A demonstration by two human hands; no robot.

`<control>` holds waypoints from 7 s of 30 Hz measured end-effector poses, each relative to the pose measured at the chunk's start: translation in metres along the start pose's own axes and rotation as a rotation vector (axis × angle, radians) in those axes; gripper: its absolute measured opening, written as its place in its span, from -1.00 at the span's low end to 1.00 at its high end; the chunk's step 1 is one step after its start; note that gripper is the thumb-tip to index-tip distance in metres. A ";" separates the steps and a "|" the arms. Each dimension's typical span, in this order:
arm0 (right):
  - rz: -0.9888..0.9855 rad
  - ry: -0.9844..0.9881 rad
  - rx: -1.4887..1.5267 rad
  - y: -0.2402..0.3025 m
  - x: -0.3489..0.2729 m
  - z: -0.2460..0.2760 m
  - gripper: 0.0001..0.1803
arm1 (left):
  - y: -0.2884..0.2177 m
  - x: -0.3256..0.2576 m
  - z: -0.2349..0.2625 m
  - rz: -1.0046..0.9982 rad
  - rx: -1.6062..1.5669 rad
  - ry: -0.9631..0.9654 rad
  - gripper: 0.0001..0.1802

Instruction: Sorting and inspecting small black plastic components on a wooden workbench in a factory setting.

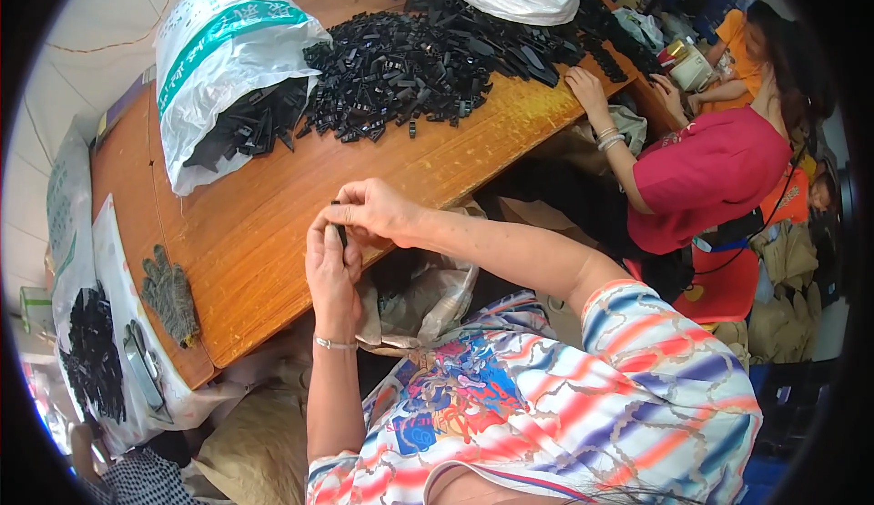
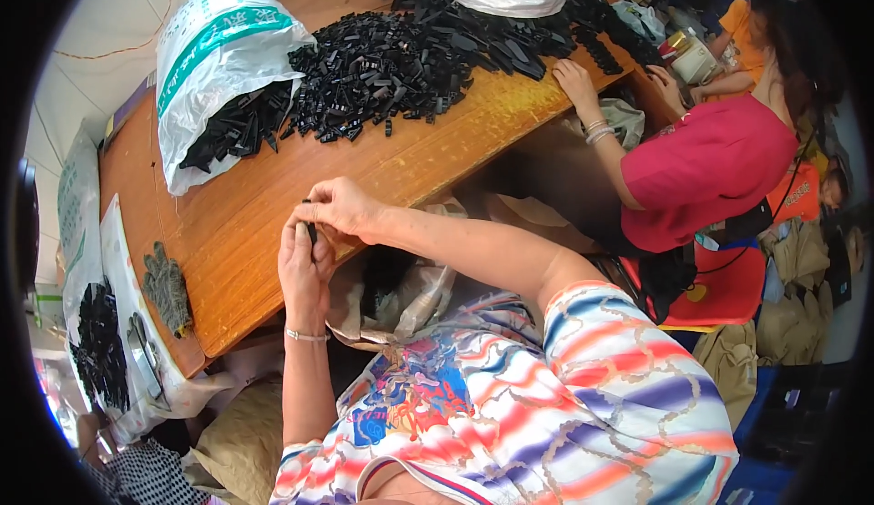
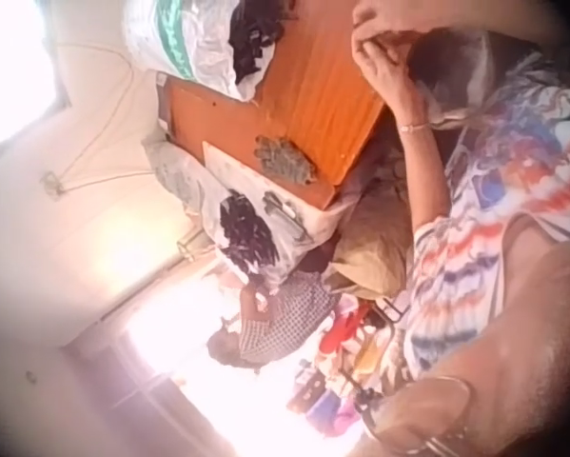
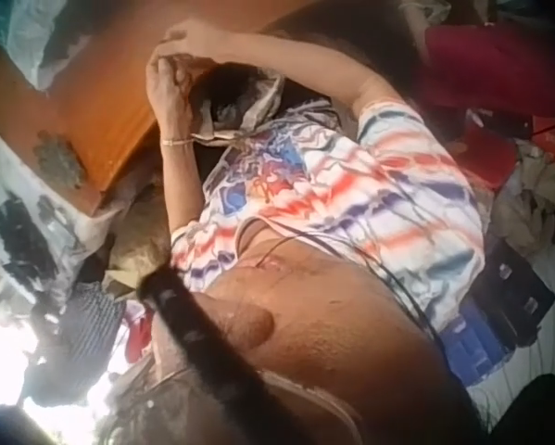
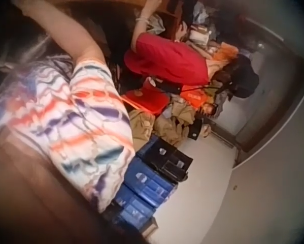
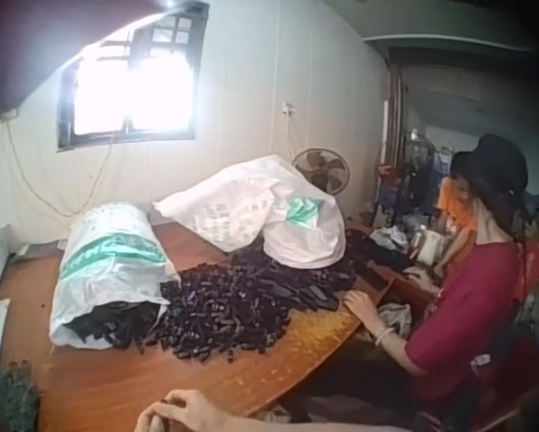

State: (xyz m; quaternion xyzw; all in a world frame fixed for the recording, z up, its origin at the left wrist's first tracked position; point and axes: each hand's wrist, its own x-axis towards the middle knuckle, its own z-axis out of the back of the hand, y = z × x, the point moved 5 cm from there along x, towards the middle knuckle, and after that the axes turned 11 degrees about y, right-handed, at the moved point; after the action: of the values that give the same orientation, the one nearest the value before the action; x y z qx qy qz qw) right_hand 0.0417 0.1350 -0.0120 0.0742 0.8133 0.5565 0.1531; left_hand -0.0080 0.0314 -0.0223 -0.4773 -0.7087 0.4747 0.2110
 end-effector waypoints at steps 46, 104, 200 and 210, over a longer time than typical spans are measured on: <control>0.126 -0.031 -1.209 0.038 0.022 0.034 -0.79 | -0.074 0.065 0.053 -0.586 1.608 -0.070 -0.69; 0.517 -0.116 -1.000 0.039 0.026 -0.029 -0.84 | -0.028 0.017 0.035 -0.179 0.084 -0.003 -0.79; 0.374 -0.499 -1.460 0.062 -0.009 0.074 -0.88 | 0.038 -0.071 0.010 -0.082 1.421 0.185 -0.57; 0.275 -0.523 -1.530 0.047 0.025 0.098 -0.81 | -0.026 -0.059 -0.011 -0.543 1.420 0.184 -0.81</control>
State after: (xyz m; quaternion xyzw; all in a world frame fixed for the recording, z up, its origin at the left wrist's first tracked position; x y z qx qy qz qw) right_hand 0.0483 0.2460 -0.0048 0.1757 0.1303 0.9359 0.2762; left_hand 0.0149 -0.0171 0.0144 -0.0737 -0.3055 0.7061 0.6346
